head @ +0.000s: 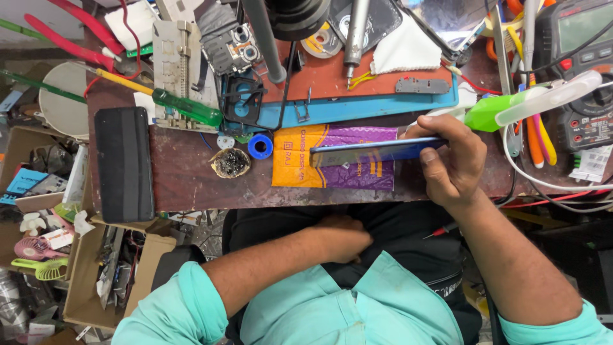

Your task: The person tests a smartphone by unlocking it and navigating the screen, then uses a heat gun to warm the internal components while the device is open. The person handles the phone and heat gun throughout the process.

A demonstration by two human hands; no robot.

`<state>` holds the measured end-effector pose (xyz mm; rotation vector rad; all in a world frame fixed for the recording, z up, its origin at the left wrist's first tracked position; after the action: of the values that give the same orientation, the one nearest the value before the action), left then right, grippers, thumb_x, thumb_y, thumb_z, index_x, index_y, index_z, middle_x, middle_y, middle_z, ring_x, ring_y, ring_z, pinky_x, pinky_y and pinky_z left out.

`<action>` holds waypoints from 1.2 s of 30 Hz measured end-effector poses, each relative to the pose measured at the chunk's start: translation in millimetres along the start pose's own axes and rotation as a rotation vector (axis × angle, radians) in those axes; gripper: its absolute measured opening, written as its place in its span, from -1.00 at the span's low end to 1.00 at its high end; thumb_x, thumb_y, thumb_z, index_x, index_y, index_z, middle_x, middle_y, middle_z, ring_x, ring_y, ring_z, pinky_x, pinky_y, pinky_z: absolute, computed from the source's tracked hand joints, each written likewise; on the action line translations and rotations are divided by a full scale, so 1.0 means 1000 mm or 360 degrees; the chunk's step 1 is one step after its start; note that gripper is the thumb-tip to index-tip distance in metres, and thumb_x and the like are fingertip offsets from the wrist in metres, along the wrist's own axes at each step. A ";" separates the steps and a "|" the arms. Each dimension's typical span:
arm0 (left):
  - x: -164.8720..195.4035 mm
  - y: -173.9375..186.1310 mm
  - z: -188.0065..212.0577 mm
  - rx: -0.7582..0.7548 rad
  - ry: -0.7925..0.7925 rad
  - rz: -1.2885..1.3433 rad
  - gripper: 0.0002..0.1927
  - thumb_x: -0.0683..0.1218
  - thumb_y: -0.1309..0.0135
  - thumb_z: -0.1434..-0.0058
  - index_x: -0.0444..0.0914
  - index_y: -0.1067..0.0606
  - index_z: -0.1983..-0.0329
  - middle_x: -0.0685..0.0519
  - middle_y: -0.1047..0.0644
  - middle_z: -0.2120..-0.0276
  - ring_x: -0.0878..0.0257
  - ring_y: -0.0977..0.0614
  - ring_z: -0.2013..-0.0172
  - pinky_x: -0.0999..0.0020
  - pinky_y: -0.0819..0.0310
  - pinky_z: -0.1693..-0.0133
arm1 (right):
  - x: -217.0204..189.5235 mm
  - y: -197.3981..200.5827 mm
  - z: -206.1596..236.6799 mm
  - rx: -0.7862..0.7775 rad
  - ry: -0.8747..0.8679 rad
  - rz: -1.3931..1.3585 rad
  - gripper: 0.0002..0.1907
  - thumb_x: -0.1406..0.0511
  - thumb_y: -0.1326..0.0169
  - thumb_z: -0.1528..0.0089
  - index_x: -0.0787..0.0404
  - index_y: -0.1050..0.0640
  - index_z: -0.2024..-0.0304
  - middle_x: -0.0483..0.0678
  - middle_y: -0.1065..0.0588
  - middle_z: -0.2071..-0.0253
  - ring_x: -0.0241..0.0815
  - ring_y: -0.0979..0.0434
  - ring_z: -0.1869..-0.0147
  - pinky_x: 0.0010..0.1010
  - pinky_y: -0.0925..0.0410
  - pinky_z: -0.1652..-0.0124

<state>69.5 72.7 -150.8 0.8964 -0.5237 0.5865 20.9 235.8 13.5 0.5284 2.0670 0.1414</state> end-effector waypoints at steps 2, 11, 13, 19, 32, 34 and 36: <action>-0.002 -0.001 0.004 -0.0127 0.0038 0.0010 -0.68 0.06 -0.26 -0.15 -0.22 -0.66 0.12 -0.12 -0.64 0.15 -0.10 -0.65 0.11 0.04 -0.55 0.09 | 0.000 0.000 0.000 0.0010 -0.0019 0.0006 -0.62 0.43 0.05 -0.40 0.31 -0.36 -0.28 0.13 -0.54 0.18 -0.12 -0.59 0.12 -0.34 -0.49 -0.01; 0.021 0.006 0.013 0.0006 -0.0514 0.0092 -0.73 -0.06 -0.29 0.04 -0.23 -0.66 0.25 -0.07 -0.65 0.26 -0.05 -0.66 0.17 0.09 -0.54 0.14 | 0.001 0.000 0.000 0.0022 0.0000 0.0017 -0.61 0.43 0.05 -0.39 0.32 -0.36 -0.27 0.14 -0.54 0.18 -0.13 -0.58 0.13 -0.34 -0.47 0.01; 0.031 0.004 0.011 0.0247 -0.0568 -0.0083 -0.79 -0.18 -0.21 0.09 -0.22 -0.67 0.33 -0.05 -0.65 0.25 -0.03 -0.68 0.15 0.09 -0.55 0.12 | 0.001 0.001 0.000 0.0014 -0.0003 0.0003 -0.62 0.43 0.05 -0.40 0.31 -0.36 -0.28 0.14 -0.53 0.19 -0.13 -0.58 0.13 -0.34 -0.48 0.00; 0.034 -0.012 0.006 0.0453 -0.0451 -0.0195 -0.82 -0.20 -0.08 -0.06 -0.23 -0.64 0.29 -0.10 -0.64 0.26 -0.06 -0.67 0.15 0.03 -0.56 0.14 | 0.000 0.001 0.000 0.0012 -0.0015 0.0011 -0.62 0.43 0.05 -0.41 0.31 -0.35 -0.29 0.13 -0.54 0.19 -0.13 -0.60 0.12 -0.35 -0.49 -0.01; 0.012 0.012 -0.003 0.0452 -0.0159 -0.0278 -0.45 0.16 -0.35 0.18 -0.12 -0.61 0.10 -0.02 -0.59 0.07 -0.04 -0.50 -0.12 -0.13 -0.29 -0.16 | -0.038 -0.013 -0.019 0.0008 0.0428 0.0646 -0.62 0.51 -0.34 -0.11 0.29 -0.53 0.05 0.05 -0.55 0.28 -0.04 -0.60 0.22 -0.31 -0.46 0.18; 0.004 0.012 -0.005 0.0345 -0.0030 -0.0220 -0.40 0.20 -0.38 0.14 -0.12 -0.59 0.04 -0.07 -0.56 0.01 -0.07 -0.47 -0.16 -0.13 -0.23 -0.20 | -0.048 -0.019 -0.020 -0.0033 0.0577 0.0732 -0.72 0.52 -0.33 -0.07 0.28 -0.61 0.18 0.03 -0.55 0.31 -0.03 -0.62 0.23 -0.28 -0.48 0.20; 0.006 0.014 -0.003 0.0337 -0.0023 -0.0230 -0.41 0.21 -0.36 0.11 -0.13 -0.58 0.03 -0.09 -0.56 0.03 -0.07 -0.50 -0.13 -0.14 -0.26 -0.17 | -0.058 -0.025 -0.020 -0.0103 0.0762 0.0787 -0.78 0.54 -0.26 -0.02 0.26 -0.64 0.29 -0.02 -0.54 0.31 -0.03 -0.65 0.20 -0.23 -0.54 0.19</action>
<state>64.6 83.5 -140.6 1.1302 -0.4105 0.5101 21.6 191.1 62.0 1.0381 2.3346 0.6788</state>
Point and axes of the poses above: each hand's wrist, its own z-axis away from the middle knuckle, its own y-axis out of the back of the hand, x = y × z, the point moved 7 cm from there along -z, towards the middle knuckle
